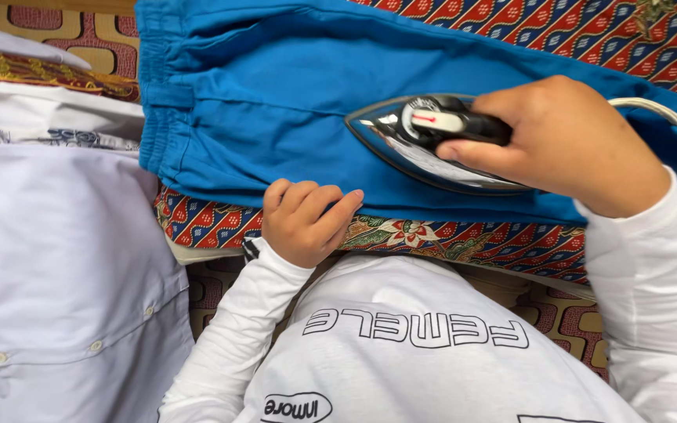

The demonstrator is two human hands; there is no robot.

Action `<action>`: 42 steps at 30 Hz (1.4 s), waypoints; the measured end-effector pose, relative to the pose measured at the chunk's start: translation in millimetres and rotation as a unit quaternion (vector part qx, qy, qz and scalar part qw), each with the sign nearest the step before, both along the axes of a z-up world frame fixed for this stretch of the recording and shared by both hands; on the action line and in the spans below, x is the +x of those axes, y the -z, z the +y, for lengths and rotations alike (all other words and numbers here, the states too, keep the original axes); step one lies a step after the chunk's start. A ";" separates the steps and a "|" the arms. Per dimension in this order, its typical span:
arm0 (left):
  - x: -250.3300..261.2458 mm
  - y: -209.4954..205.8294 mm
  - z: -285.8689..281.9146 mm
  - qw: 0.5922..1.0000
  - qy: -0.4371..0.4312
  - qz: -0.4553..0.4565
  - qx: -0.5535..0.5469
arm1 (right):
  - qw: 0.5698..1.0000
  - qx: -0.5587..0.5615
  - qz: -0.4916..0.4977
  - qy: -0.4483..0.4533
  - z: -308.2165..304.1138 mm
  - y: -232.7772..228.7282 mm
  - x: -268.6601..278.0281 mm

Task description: The person irons a pair of blue pants on a patterned ironing board. They repeatedly smooth the fabric with their hands, use a steam iron to press the legs and waistband, and adjust the garment's position throughout the process.

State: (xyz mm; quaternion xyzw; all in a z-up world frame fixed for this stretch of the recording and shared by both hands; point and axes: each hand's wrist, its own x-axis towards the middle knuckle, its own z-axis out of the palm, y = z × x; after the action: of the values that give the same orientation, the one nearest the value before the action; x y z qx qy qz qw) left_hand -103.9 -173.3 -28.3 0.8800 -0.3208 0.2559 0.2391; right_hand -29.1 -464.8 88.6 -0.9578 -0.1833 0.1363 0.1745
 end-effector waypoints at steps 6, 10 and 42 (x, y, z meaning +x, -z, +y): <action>-0.1 6.1 5.2 1.000 0.020 -0.011 -0.009 | 0.996 0.040 -0.060 -0.056 53.8 1.0 15.2; -1.5 5.5 4.5 1.000 0.016 -0.017 -0.018 | 0.991 0.044 -0.099 -0.075 88.2 8.4 29.4; -1.8 10.8 2.9 0.999 0.035 0.011 -0.035 | 0.977 -0.193 0.087 0.016 -26.9 -3.7 -18.8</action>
State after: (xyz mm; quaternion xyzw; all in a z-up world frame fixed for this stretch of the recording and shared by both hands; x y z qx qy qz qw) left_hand -105.7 -170.4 -39.1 0.8622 -0.3394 0.2492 0.2816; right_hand -47.9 -491.6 92.3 -0.9606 -0.1225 0.2492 0.0043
